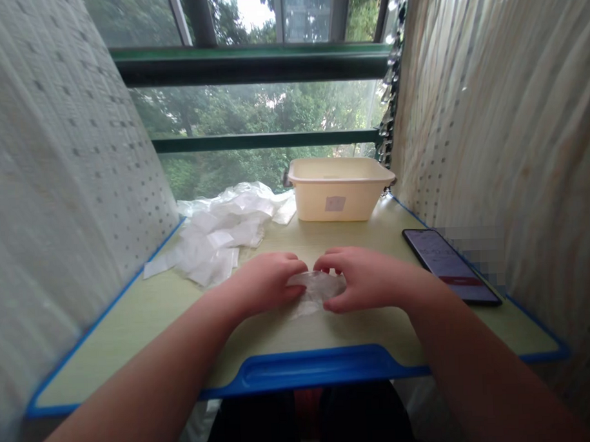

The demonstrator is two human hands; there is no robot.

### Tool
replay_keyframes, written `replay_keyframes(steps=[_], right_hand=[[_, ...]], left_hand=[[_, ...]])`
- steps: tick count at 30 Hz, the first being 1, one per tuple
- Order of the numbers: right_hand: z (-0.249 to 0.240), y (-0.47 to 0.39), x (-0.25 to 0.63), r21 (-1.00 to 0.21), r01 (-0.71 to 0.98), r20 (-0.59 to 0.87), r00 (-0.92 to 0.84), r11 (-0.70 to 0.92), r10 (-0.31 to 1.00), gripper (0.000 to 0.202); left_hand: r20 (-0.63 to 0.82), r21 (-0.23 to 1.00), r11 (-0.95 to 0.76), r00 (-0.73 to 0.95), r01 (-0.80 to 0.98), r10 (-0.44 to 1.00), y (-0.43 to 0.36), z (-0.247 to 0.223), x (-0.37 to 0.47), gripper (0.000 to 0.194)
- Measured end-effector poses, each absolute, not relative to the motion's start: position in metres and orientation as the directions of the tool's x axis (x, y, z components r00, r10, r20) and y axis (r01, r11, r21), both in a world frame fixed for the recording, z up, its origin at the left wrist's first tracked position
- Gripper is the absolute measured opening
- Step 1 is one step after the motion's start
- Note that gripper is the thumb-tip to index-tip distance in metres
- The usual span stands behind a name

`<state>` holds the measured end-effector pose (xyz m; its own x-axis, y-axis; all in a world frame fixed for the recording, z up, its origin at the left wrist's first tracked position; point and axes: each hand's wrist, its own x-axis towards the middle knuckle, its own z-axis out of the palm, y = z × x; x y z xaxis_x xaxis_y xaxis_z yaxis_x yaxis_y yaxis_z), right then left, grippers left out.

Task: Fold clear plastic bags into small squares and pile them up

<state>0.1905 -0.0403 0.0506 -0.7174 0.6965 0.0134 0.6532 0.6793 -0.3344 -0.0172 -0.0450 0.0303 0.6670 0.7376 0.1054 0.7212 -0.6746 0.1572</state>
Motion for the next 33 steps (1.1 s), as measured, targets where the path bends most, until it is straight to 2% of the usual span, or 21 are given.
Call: replay_keyframes(steps=[3,9,14,20,24,27,31,33], right_hand=[[0.048,-0.038,0.192,-0.324,0.661,0.020,-0.711,0.677,0.703,0.040],[0.045,-0.032,0.188,-0.204,0.683,0.081,-0.702,0.701,0.707,0.017],[0.045,-0.029,0.184,-0.078,0.716,0.109,-0.685,0.694,0.720,0.021],[0.042,-0.037,0.179,0.039,0.732,0.073,-0.681,0.680,0.728,0.023],[0.039,-0.049,0.179,0.082,0.716,0.098,-0.698,0.694,0.709,0.020],[0.034,-0.059,0.179,0.097,0.706,0.171,-0.707,0.702,0.687,0.023],[0.026,-0.067,0.179,0.129,0.712,0.256,-0.697,0.691,0.670,0.024],[0.022,-0.068,0.179,0.151,0.719,0.290,-0.689,0.679,0.665,0.024]], left_hand=[[0.132,0.135,-0.679,0.666,0.722,0.734,-0.043,0.029,-0.017,0.016],[0.189,0.109,-0.674,0.651,0.730,0.735,-0.042,0.031,-0.017,0.020],[0.226,0.236,-0.685,0.647,0.689,0.728,-0.049,0.038,-0.018,0.048],[0.117,0.252,-0.698,0.695,0.671,0.710,-0.047,0.037,-0.021,0.032],[0.112,0.241,-0.690,0.686,0.683,0.719,-0.043,0.033,-0.025,0.026],[0.126,0.206,-0.675,0.665,0.709,0.736,-0.043,0.032,-0.025,0.024],[0.193,0.123,-0.726,0.701,0.677,0.686,-0.046,0.034,-0.022,0.031],[0.208,0.063,-0.748,0.724,0.661,0.658,-0.047,0.035,-0.020,0.025]])
